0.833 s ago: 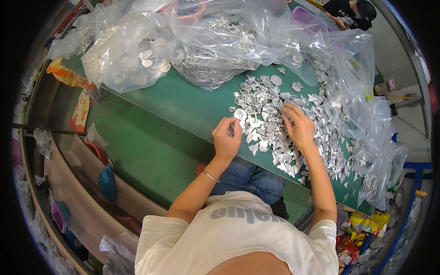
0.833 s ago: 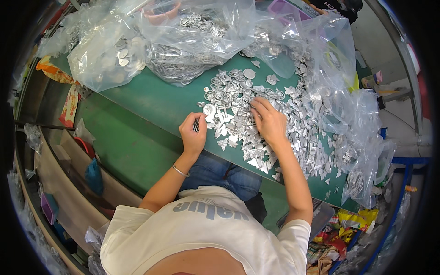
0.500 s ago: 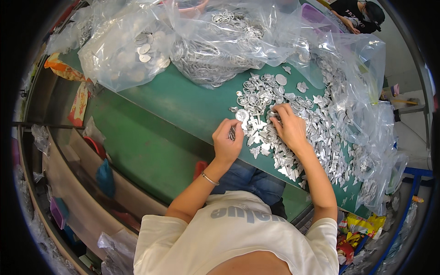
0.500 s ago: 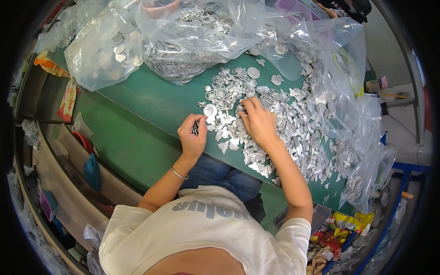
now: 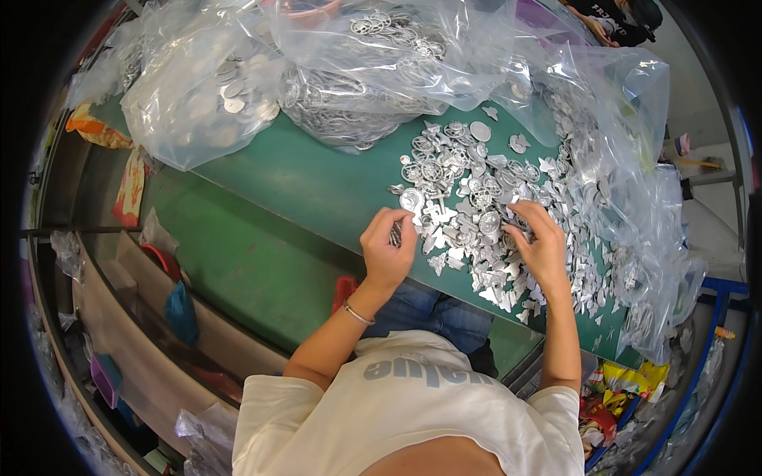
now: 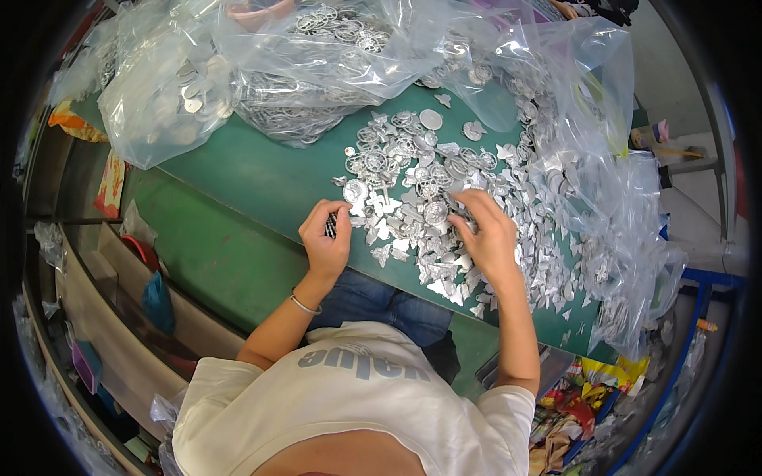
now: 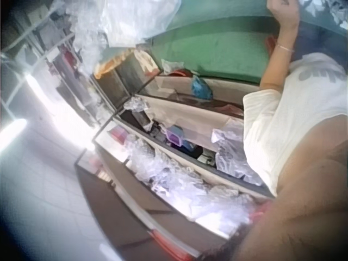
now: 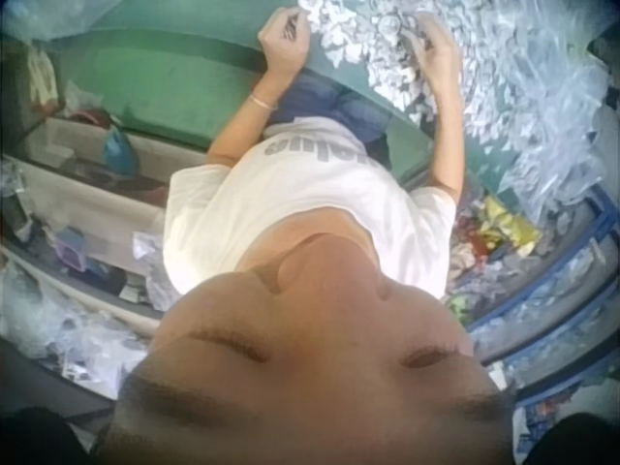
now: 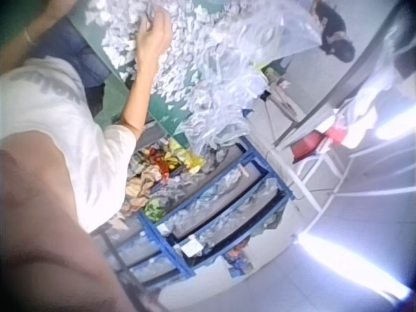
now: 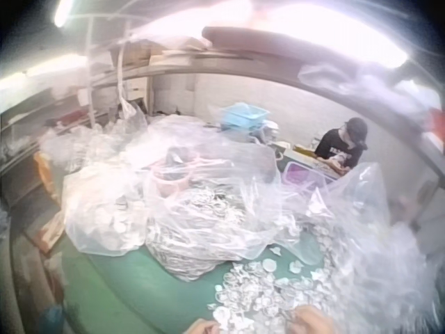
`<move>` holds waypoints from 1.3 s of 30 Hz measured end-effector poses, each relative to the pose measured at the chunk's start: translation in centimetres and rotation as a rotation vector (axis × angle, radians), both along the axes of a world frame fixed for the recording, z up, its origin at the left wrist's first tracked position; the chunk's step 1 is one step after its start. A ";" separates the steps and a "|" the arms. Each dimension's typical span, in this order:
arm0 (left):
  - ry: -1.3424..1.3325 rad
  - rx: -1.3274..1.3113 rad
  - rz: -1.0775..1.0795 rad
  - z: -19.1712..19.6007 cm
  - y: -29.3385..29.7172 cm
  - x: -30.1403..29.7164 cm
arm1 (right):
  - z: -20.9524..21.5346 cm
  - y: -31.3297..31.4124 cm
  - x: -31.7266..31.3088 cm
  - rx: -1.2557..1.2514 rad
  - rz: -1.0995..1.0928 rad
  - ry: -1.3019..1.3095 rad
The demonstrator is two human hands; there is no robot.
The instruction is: The person sorts small silver-colored metal ornaments from a large pile on a green table and gathers them into stacks by hand.
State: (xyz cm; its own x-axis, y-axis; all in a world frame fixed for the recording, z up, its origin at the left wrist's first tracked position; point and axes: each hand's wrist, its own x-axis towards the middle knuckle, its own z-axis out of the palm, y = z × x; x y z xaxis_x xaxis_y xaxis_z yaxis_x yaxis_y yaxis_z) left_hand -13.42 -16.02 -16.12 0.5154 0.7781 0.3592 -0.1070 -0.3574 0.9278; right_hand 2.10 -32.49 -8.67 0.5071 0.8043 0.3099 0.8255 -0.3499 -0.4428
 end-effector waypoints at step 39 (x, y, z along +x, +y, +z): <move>-0.196 -1.723 -0.871 0.7 -2.8 -1.4 | -0.8 -0.5 -5.3 0.215 -0.290 0.527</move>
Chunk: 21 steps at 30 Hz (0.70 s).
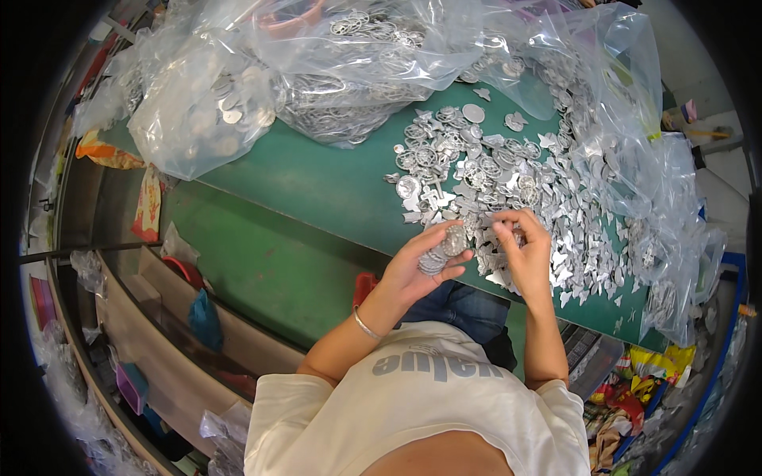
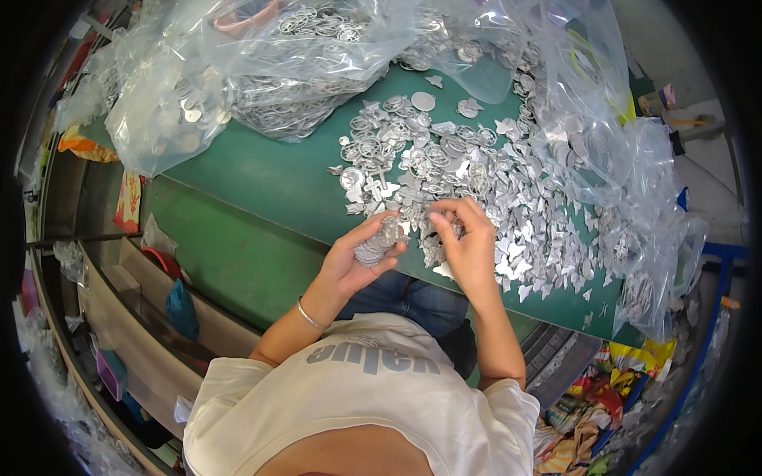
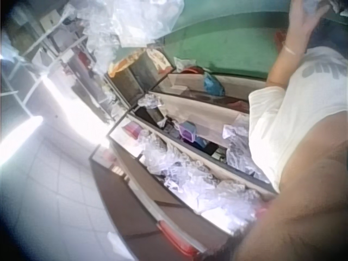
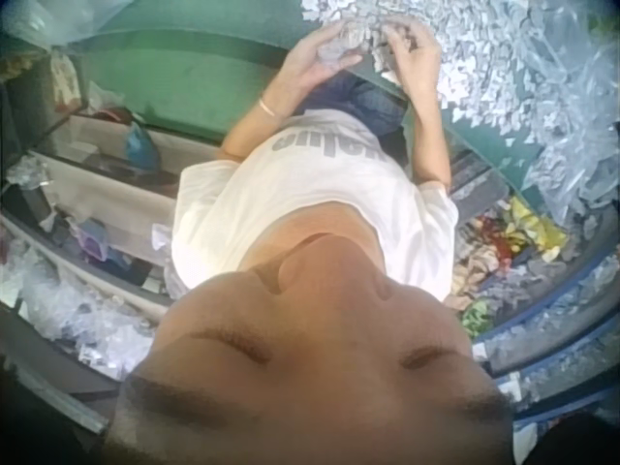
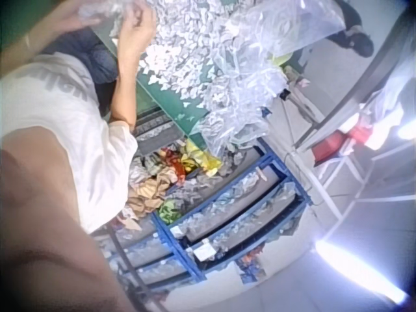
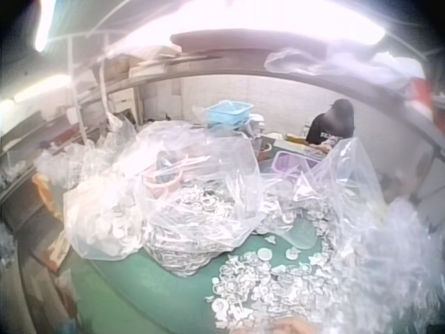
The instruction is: The person sorts small silver-colored metal ornaments from a large pile on a green table and gathers them into stacks by hand.
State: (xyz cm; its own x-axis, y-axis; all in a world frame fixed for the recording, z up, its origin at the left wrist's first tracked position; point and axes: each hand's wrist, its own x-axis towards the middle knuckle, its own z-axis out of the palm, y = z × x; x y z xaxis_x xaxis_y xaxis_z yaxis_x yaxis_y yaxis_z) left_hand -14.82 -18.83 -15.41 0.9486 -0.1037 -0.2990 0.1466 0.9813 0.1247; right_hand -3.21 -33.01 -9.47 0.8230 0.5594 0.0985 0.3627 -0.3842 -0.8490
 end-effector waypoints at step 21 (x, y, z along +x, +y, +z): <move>0.099 0.194 0.105 0.5 0.2 -0.2 | -3.3 3.2 0.8 -0.379 0.192 -0.662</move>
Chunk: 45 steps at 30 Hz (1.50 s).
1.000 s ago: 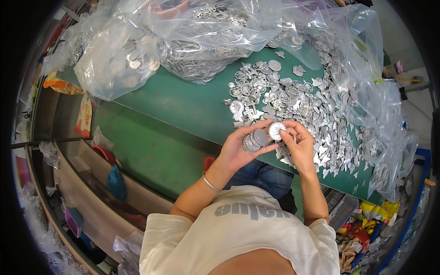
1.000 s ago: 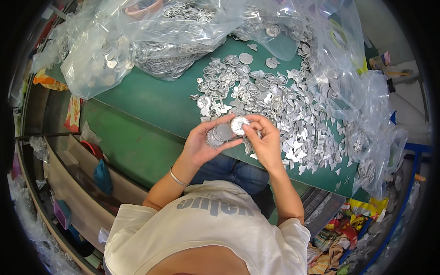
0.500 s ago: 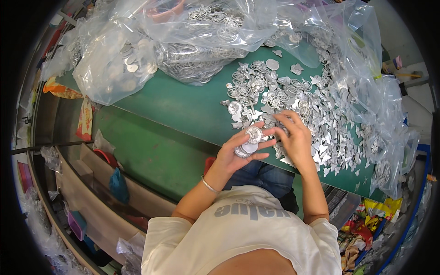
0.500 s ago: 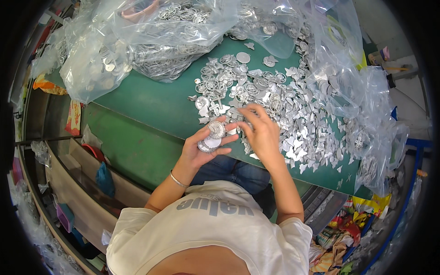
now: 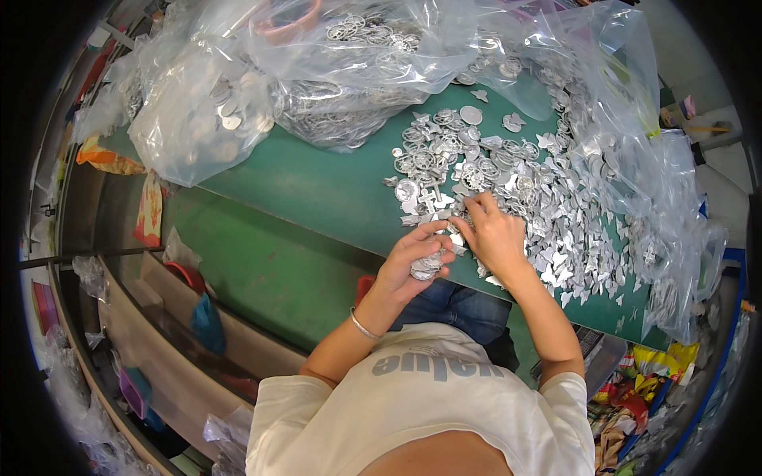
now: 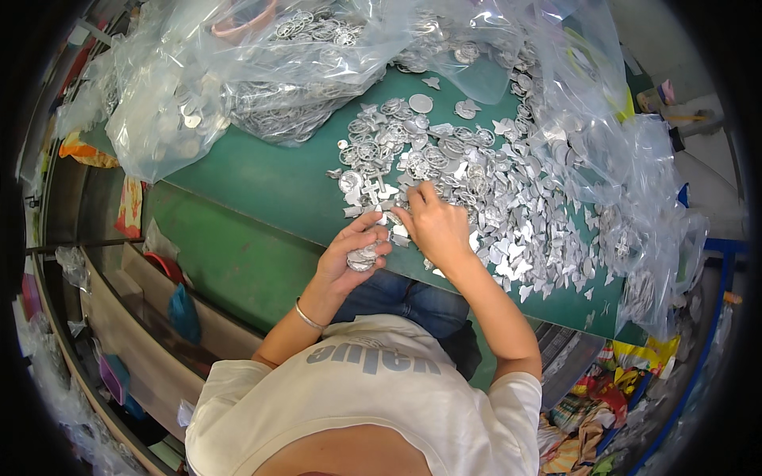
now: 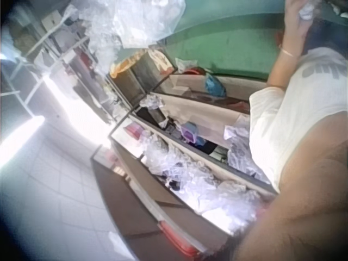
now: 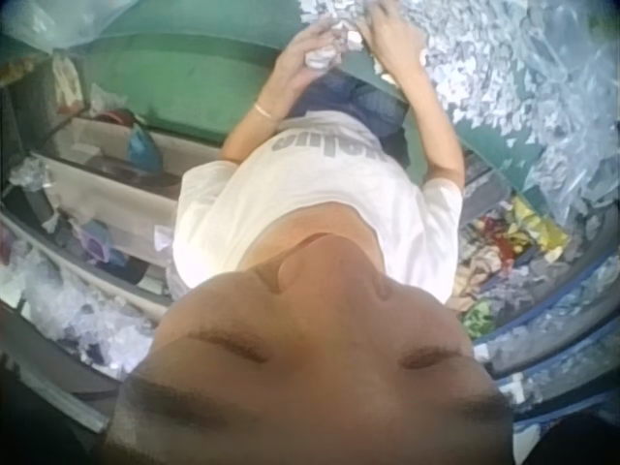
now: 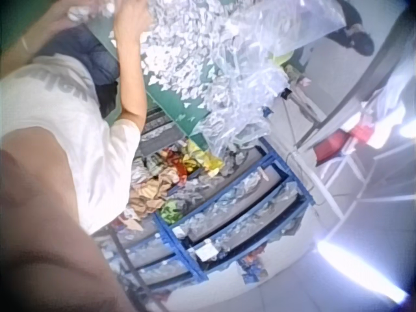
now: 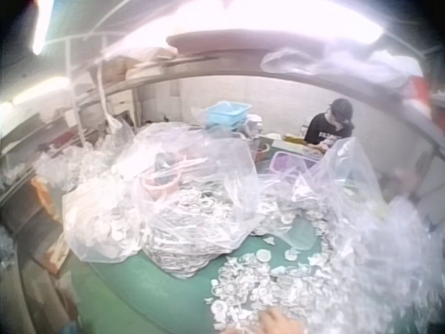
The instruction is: The person sorts small silver-colored metal ornaments from a large pile on a green table and gathers them into stacks by hand.
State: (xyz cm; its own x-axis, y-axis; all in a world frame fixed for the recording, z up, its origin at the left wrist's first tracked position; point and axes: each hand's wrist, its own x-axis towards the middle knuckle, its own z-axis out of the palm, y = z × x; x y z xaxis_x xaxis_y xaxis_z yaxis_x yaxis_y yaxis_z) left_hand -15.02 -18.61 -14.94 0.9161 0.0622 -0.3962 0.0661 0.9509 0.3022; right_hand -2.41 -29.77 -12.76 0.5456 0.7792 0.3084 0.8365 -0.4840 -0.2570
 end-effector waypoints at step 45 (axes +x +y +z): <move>0.431 2.263 -0.162 3.1 5.6 3.8 | 2.2 -10.5 0.3 1.257 -0.385 1.540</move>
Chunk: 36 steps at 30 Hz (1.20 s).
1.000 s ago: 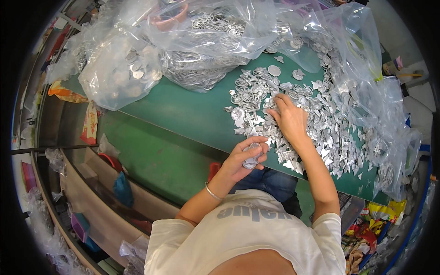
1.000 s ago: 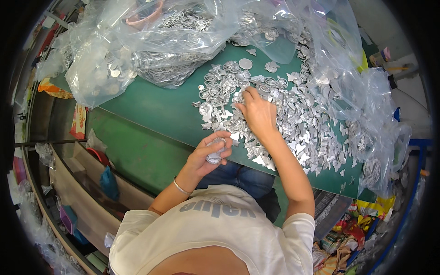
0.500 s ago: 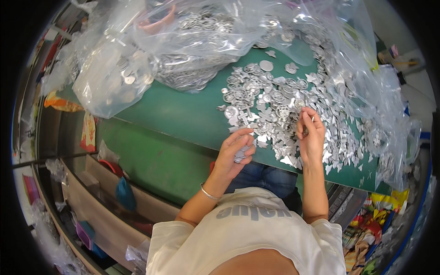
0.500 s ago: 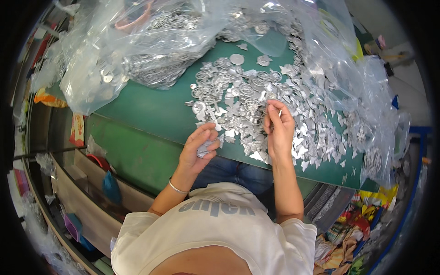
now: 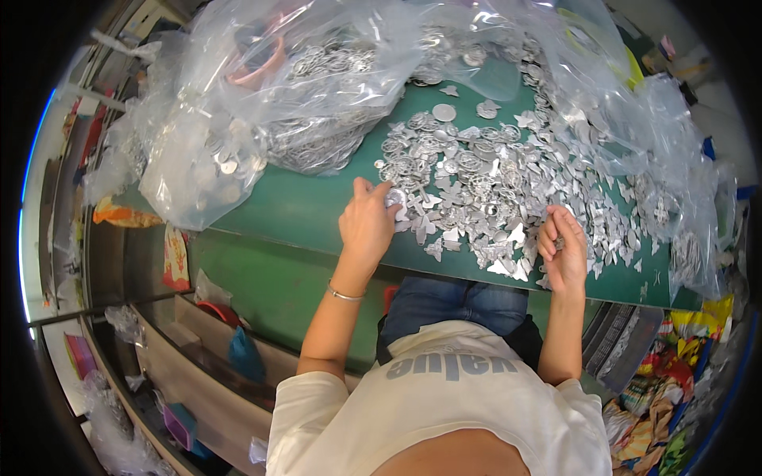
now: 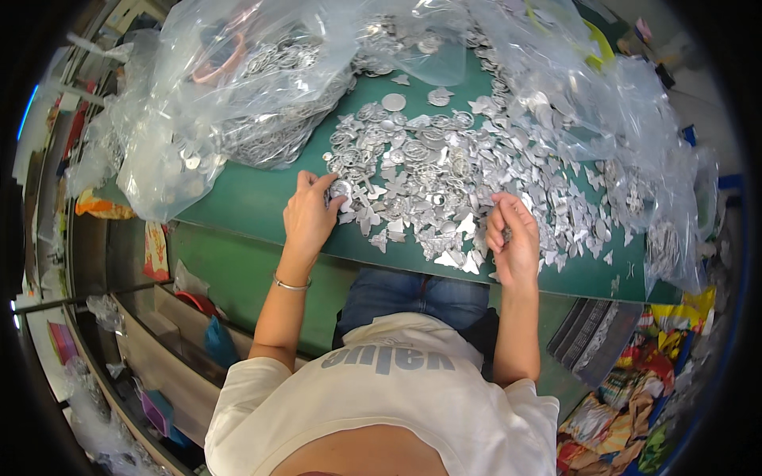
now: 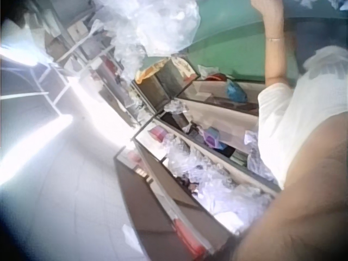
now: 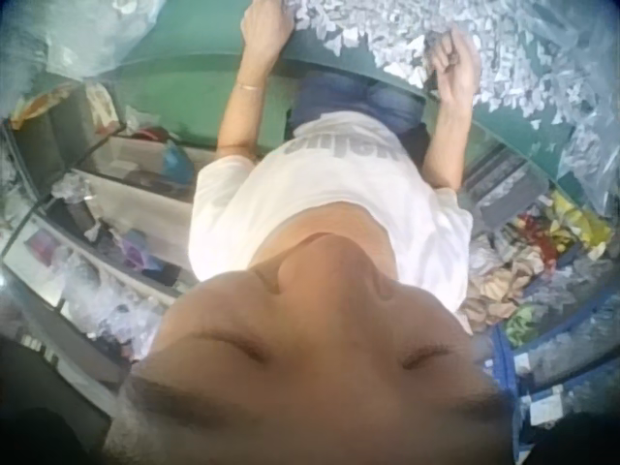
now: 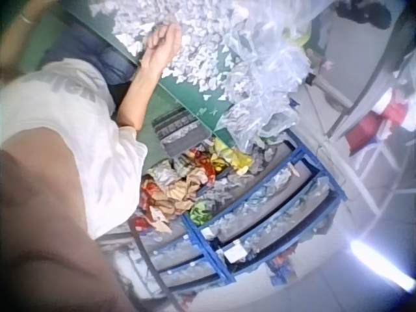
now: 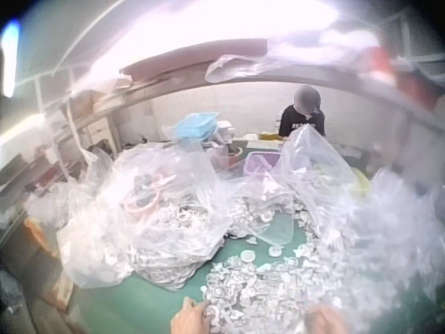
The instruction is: The person sorts small silver-colored metal ornaments from a large pile on a green table and gathers them into stacks by hand.
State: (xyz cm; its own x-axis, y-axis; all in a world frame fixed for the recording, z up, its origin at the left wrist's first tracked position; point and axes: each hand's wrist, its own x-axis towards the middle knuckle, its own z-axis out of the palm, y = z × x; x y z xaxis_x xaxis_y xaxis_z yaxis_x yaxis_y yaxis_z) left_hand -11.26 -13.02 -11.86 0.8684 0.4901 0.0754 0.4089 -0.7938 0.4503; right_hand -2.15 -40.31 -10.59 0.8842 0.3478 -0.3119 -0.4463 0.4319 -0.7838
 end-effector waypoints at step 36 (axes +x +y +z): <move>-0.410 -2.540 -0.004 -0.2 -5.8 0.3 | -2.6 -18.7 5.0 -1.652 -0.414 -0.842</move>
State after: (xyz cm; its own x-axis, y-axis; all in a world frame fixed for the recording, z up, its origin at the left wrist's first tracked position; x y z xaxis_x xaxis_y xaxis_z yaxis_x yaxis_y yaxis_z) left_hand -11.00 -18.81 -12.04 0.9640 -0.0985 -0.2470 0.1212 0.9895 0.0787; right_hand 2.81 -58.97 -13.21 0.9006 -0.0503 0.4318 0.1390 -0.9078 -0.3956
